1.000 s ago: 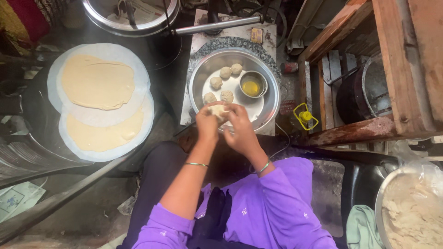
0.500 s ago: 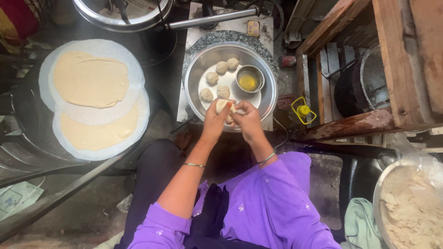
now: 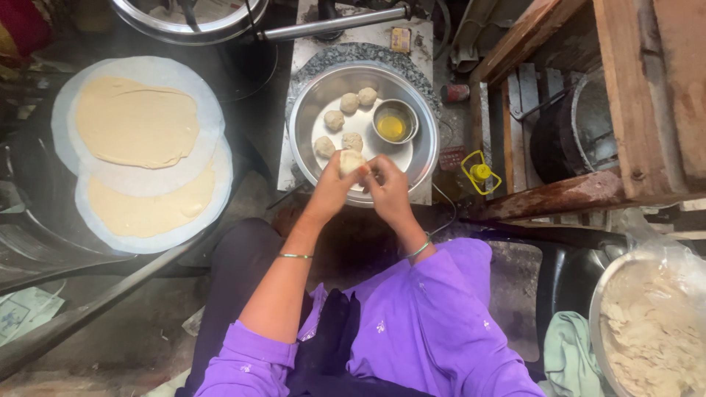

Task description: The person sits on a low chair and portions dough from a large covered bowl into small balls, rolling each between the hands and arranging the balls on a metal tray with a small bowl of oil. They then place dough balls between plastic sheets on a stone base and operate a hand-rolled pressing machine to flatten them into thin round discs, stacking the flattened discs on a plate.

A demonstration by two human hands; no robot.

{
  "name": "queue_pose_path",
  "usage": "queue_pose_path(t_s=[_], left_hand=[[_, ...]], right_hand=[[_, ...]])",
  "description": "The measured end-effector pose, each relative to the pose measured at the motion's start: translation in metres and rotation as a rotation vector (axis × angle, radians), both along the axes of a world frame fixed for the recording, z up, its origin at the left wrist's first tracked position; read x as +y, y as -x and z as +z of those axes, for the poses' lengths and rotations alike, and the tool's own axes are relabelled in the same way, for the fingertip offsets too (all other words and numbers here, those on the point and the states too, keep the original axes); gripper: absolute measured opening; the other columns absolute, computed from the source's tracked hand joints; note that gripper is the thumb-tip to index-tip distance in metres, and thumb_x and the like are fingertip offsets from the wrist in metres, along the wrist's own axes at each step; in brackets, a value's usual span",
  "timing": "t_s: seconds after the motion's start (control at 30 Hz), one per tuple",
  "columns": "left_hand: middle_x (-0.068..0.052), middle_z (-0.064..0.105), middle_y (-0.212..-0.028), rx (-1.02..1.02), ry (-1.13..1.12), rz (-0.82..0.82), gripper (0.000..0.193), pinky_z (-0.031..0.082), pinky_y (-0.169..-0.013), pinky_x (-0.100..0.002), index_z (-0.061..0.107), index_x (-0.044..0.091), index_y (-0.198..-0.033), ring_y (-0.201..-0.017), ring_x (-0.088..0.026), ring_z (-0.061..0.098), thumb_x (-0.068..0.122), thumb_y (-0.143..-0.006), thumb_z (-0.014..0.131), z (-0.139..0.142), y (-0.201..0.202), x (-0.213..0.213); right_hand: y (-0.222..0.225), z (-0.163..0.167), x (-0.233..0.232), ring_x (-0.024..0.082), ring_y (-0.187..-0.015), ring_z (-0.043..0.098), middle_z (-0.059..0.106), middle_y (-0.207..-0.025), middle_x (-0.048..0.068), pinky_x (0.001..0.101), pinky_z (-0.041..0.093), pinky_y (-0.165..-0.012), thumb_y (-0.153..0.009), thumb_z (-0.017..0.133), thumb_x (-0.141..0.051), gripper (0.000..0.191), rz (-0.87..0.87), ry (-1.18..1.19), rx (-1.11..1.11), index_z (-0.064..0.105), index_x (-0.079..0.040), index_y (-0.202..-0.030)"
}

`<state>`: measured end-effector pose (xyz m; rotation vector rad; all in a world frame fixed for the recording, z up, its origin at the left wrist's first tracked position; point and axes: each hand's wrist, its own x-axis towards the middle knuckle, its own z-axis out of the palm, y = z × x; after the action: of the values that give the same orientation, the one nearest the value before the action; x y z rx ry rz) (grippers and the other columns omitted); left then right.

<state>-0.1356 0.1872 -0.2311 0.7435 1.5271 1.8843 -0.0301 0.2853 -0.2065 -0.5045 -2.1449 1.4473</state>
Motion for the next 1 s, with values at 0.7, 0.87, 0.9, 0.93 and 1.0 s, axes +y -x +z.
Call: queue_pose_path(t_s=[0.7,0.87,0.9,0.93,1.0], left_hand=[[-0.016,0.07,-0.095,0.468,0.43,-0.07,0.044,0.056,-0.073,-0.041,0.073,-0.004,-0.089,-0.085,-0.026,0.069,0.021,-0.059,0.095,0.007,0.0,-0.011],[-0.009,0.071,-0.076,0.228,0.418,0.023,0.022,0.055,-0.061,-0.036,0.073,-0.001,-0.085,-0.067,-0.018,0.068,0.019,-0.084,0.081,-0.009,-0.002,-0.001],[-0.007,0.07,-0.07,0.077,0.378,0.014,0.023,0.055,-0.057,-0.034,0.071,-0.001,-0.084,-0.061,-0.015,0.068,0.02,-0.087,0.079,-0.012,-0.002,0.0],[-0.006,0.069,-0.068,0.012,0.317,0.028,0.023,0.054,-0.056,-0.033,0.071,-0.002,-0.083,-0.059,-0.014,0.066,0.02,-0.09,0.076,-0.014,-0.001,0.0],[-0.006,0.066,-0.065,-0.126,0.198,0.057,0.026,0.052,-0.053,-0.031,0.069,-0.003,-0.082,-0.054,-0.012,0.062,0.018,-0.097,0.07,-0.015,-0.001,0.001]], right_hand=[[-0.01,-0.005,0.022,0.011,-0.078,0.069,0.072,-0.091,0.01,0.0231,0.053,-0.064,-0.077,0.081,0.003,0.051,0.171,0.528,-0.085,0.054,-0.004,-0.12],[-0.007,-0.008,0.018,0.007,-0.083,0.058,0.072,-0.098,0.006,0.0198,0.046,-0.072,-0.083,0.082,0.0,0.04,0.034,0.289,0.028,0.062,-0.003,-0.117],[-0.008,-0.009,0.022,0.008,-0.089,0.063,0.073,-0.1,0.006,0.0203,0.05,-0.079,-0.09,0.08,-0.003,0.029,-0.038,0.265,0.083,0.065,-0.003,-0.115],[-0.008,-0.008,0.027,0.009,-0.095,0.068,0.074,-0.102,0.005,0.021,0.053,-0.085,-0.097,0.077,-0.006,0.019,-0.11,0.24,0.138,0.068,-0.002,-0.113],[-0.011,-0.008,0.036,0.01,-0.095,0.066,0.072,-0.102,0.004,0.0228,0.052,-0.083,-0.095,0.077,-0.007,0.019,-0.148,0.195,0.158,0.067,-0.003,-0.111]])
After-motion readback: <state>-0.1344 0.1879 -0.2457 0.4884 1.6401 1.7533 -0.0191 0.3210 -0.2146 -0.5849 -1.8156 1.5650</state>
